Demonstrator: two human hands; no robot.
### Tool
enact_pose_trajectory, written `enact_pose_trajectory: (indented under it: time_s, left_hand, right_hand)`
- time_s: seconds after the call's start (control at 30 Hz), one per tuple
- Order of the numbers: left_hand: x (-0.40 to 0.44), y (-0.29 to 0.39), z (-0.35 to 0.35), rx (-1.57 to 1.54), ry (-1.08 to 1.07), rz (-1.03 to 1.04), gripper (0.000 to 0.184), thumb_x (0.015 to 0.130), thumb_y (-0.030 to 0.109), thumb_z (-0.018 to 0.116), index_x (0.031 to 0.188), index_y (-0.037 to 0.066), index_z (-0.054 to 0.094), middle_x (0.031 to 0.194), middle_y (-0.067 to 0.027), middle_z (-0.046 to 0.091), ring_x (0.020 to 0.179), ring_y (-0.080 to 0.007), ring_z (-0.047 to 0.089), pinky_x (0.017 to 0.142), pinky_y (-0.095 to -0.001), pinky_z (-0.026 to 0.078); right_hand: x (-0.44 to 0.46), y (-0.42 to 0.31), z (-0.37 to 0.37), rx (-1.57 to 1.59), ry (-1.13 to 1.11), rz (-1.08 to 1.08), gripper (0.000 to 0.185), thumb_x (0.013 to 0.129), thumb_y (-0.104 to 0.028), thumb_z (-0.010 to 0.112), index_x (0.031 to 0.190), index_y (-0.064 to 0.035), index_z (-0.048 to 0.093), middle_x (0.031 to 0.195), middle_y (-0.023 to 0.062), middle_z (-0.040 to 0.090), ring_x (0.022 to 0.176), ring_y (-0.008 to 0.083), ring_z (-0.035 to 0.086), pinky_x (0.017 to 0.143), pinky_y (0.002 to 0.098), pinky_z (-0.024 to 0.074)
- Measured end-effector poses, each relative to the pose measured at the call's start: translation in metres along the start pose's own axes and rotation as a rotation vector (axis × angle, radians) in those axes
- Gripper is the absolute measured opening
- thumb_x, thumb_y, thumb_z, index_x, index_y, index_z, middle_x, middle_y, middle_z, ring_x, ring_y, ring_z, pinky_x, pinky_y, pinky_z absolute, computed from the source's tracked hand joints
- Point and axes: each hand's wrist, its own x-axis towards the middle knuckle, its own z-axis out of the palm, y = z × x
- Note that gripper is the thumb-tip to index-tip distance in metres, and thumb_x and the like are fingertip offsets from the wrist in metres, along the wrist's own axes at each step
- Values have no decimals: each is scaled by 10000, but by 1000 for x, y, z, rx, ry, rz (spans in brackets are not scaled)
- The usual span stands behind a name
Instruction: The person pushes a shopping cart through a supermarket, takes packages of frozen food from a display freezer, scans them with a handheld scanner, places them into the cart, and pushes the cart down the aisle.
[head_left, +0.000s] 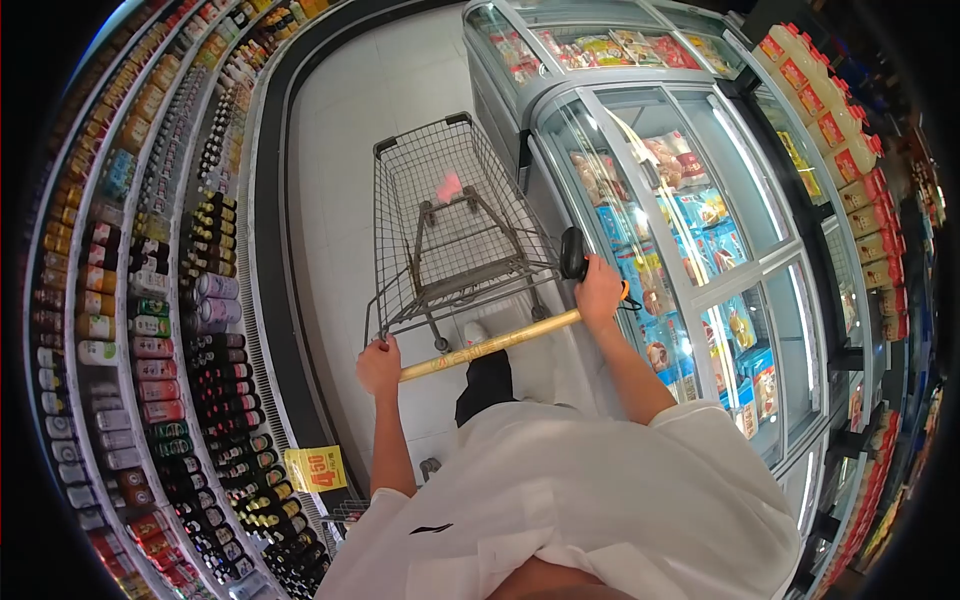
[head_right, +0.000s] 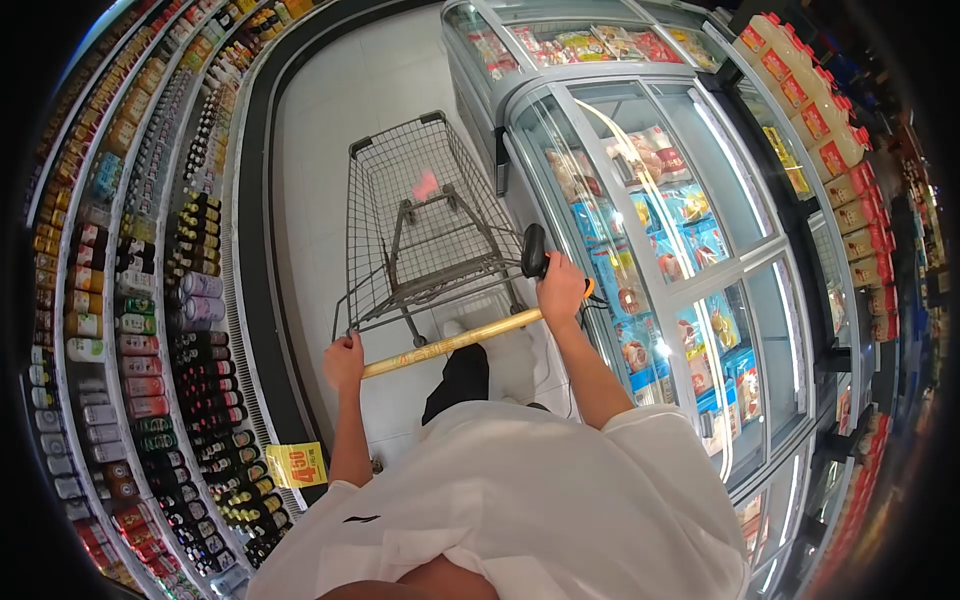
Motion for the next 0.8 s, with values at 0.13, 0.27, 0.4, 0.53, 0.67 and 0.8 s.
enact_pose_trajectory:
  time_s: [0.13, 0.27, 0.4, 0.53, 0.67, 0.8]
  left_hand:
    - [88, 28, -8, 6, 32, 58, 427, 903, 464, 581, 745, 98, 732, 744, -130, 711, 733, -341, 696, 685, -450, 552]
    - [180, 53, -5, 14, 11, 106, 426, 901, 464, 580, 744, 99, 733, 733, -130, 708, 735, -346, 697, 684, -450, 552]
    - [255, 85, -8, 88, -44, 147, 403, 898, 466, 580, 790, 114, 744, 793, -127, 722, 785, -335, 707, 710, -446, 557]
    - [316, 117, -5, 145, -91, 190, 389, 898, 469, 576, 829, 128, 750, 852, -123, 732, 828, -326, 711, 740, -445, 558]
    - [367, 146, 5, 117, -55, 178, 382, 894, 464, 582, 824, 129, 752, 830, -121, 731, 819, -332, 711, 736, -443, 560]
    - [410, 178, 8, 81, -80, 152, 379, 896, 454, 580, 810, 128, 752, 797, -122, 726, 795, -334, 710, 725, -439, 563]
  right_hand:
    - [57, -37, 22, -7, 26, 57, 403, 685, -29, 706, 1060, -92, 573, 885, 94, 616, 812, 301, 630, 711, 426, 491]
    - [114, -61, 65, -53, -16, 48, 414, 684, -26, 703, 1073, -85, 575, 886, 95, 619, 809, 304, 634, 708, 430, 493]
    - [172, -86, 88, 2, 37, 97, 436, 682, -27, 707, 1095, -81, 578, 895, 98, 620, 815, 309, 635, 707, 434, 497]
    - [229, -100, 113, 0, -11, 163, 440, 667, -27, 701, 1088, -86, 587, 957, 122, 650, 856, 339, 635, 738, 452, 493]
    - [284, -104, 142, 15, 46, 146, 414, 673, -21, 708, 1065, -84, 591, 928, 122, 650, 850, 337, 637, 727, 453, 494]
    - [338, -109, 162, 8, 49, 132, 378, 676, -2, 700, 1030, -79, 591, 905, 123, 645, 843, 341, 635, 728, 451, 493]
